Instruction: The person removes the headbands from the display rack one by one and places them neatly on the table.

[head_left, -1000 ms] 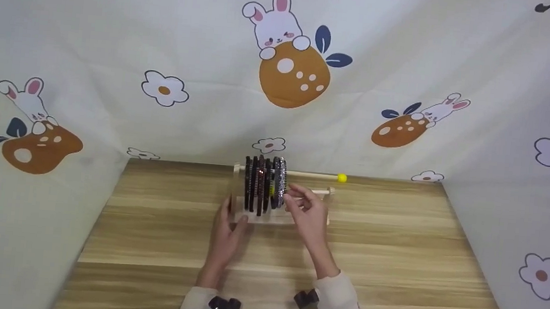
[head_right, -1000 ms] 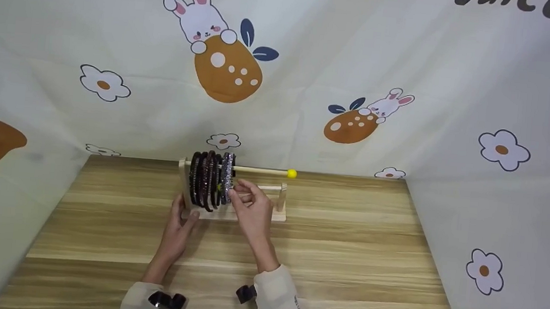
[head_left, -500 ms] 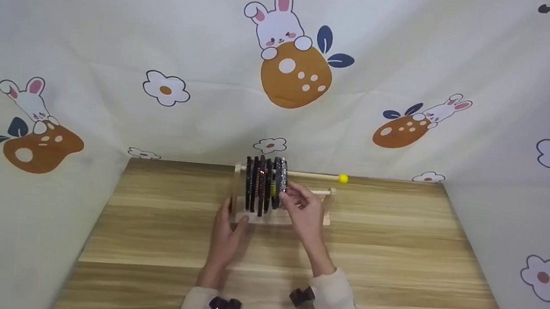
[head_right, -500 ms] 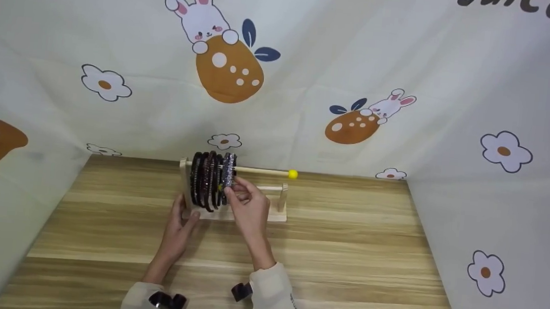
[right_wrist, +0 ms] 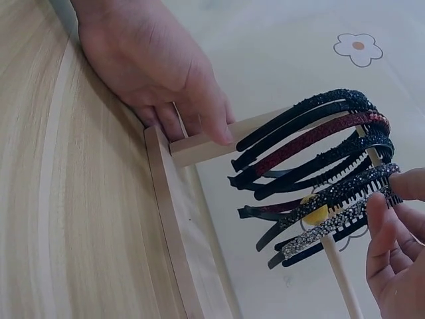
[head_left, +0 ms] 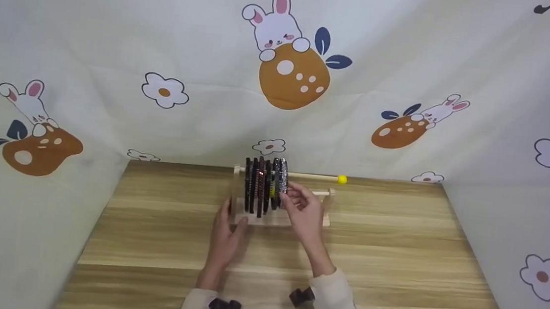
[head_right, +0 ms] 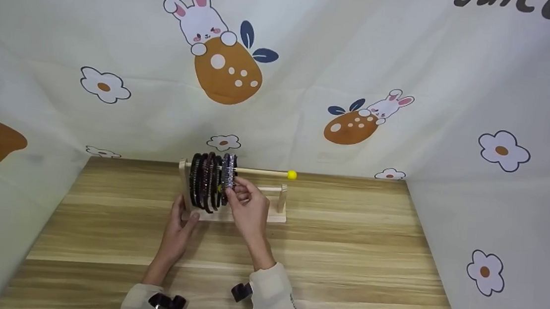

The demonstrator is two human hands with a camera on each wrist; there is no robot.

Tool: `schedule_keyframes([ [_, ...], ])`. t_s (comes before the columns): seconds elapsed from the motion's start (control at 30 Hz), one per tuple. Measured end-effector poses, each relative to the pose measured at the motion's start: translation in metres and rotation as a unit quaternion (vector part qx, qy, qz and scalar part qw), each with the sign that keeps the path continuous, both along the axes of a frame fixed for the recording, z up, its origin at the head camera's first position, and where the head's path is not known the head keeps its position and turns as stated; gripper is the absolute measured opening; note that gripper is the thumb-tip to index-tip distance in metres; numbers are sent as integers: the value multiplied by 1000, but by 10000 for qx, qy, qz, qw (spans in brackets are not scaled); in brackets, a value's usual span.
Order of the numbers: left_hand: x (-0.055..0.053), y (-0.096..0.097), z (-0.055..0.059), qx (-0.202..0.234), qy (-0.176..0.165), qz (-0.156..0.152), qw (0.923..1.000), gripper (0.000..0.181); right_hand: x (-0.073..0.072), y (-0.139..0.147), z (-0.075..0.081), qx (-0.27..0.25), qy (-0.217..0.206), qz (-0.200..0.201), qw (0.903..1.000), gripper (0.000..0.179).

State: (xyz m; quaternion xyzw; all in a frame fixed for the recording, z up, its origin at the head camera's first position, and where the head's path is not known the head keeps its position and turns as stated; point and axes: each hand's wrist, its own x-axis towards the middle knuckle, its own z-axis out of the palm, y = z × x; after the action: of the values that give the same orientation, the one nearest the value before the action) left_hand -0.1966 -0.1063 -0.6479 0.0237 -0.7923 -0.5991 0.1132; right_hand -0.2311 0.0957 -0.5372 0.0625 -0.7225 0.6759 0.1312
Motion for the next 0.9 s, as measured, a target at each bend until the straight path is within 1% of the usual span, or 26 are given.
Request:
schedule_keyframes([
  [0.1,1,0,0,-37,-36,-4,10000,80,0,1,-1,1,-22,-25,10000,31],
  [0.23,1,0,0,-91,-102,-1,9999,80,0,3,-1,-45,52,-9,10000,31],
  [0.53,2,0,1,-128,-178,12,9998,79,3,7,4,7,169,-34,9999,31],
  [0.73,1,0,0,6,-105,12,9999,78,4,10,8,-68,217,3,9997,29],
  [0.9,1,0,1,84,-34,-17,10000,77,4,14,10,-151,160,-71,9997,31],
])
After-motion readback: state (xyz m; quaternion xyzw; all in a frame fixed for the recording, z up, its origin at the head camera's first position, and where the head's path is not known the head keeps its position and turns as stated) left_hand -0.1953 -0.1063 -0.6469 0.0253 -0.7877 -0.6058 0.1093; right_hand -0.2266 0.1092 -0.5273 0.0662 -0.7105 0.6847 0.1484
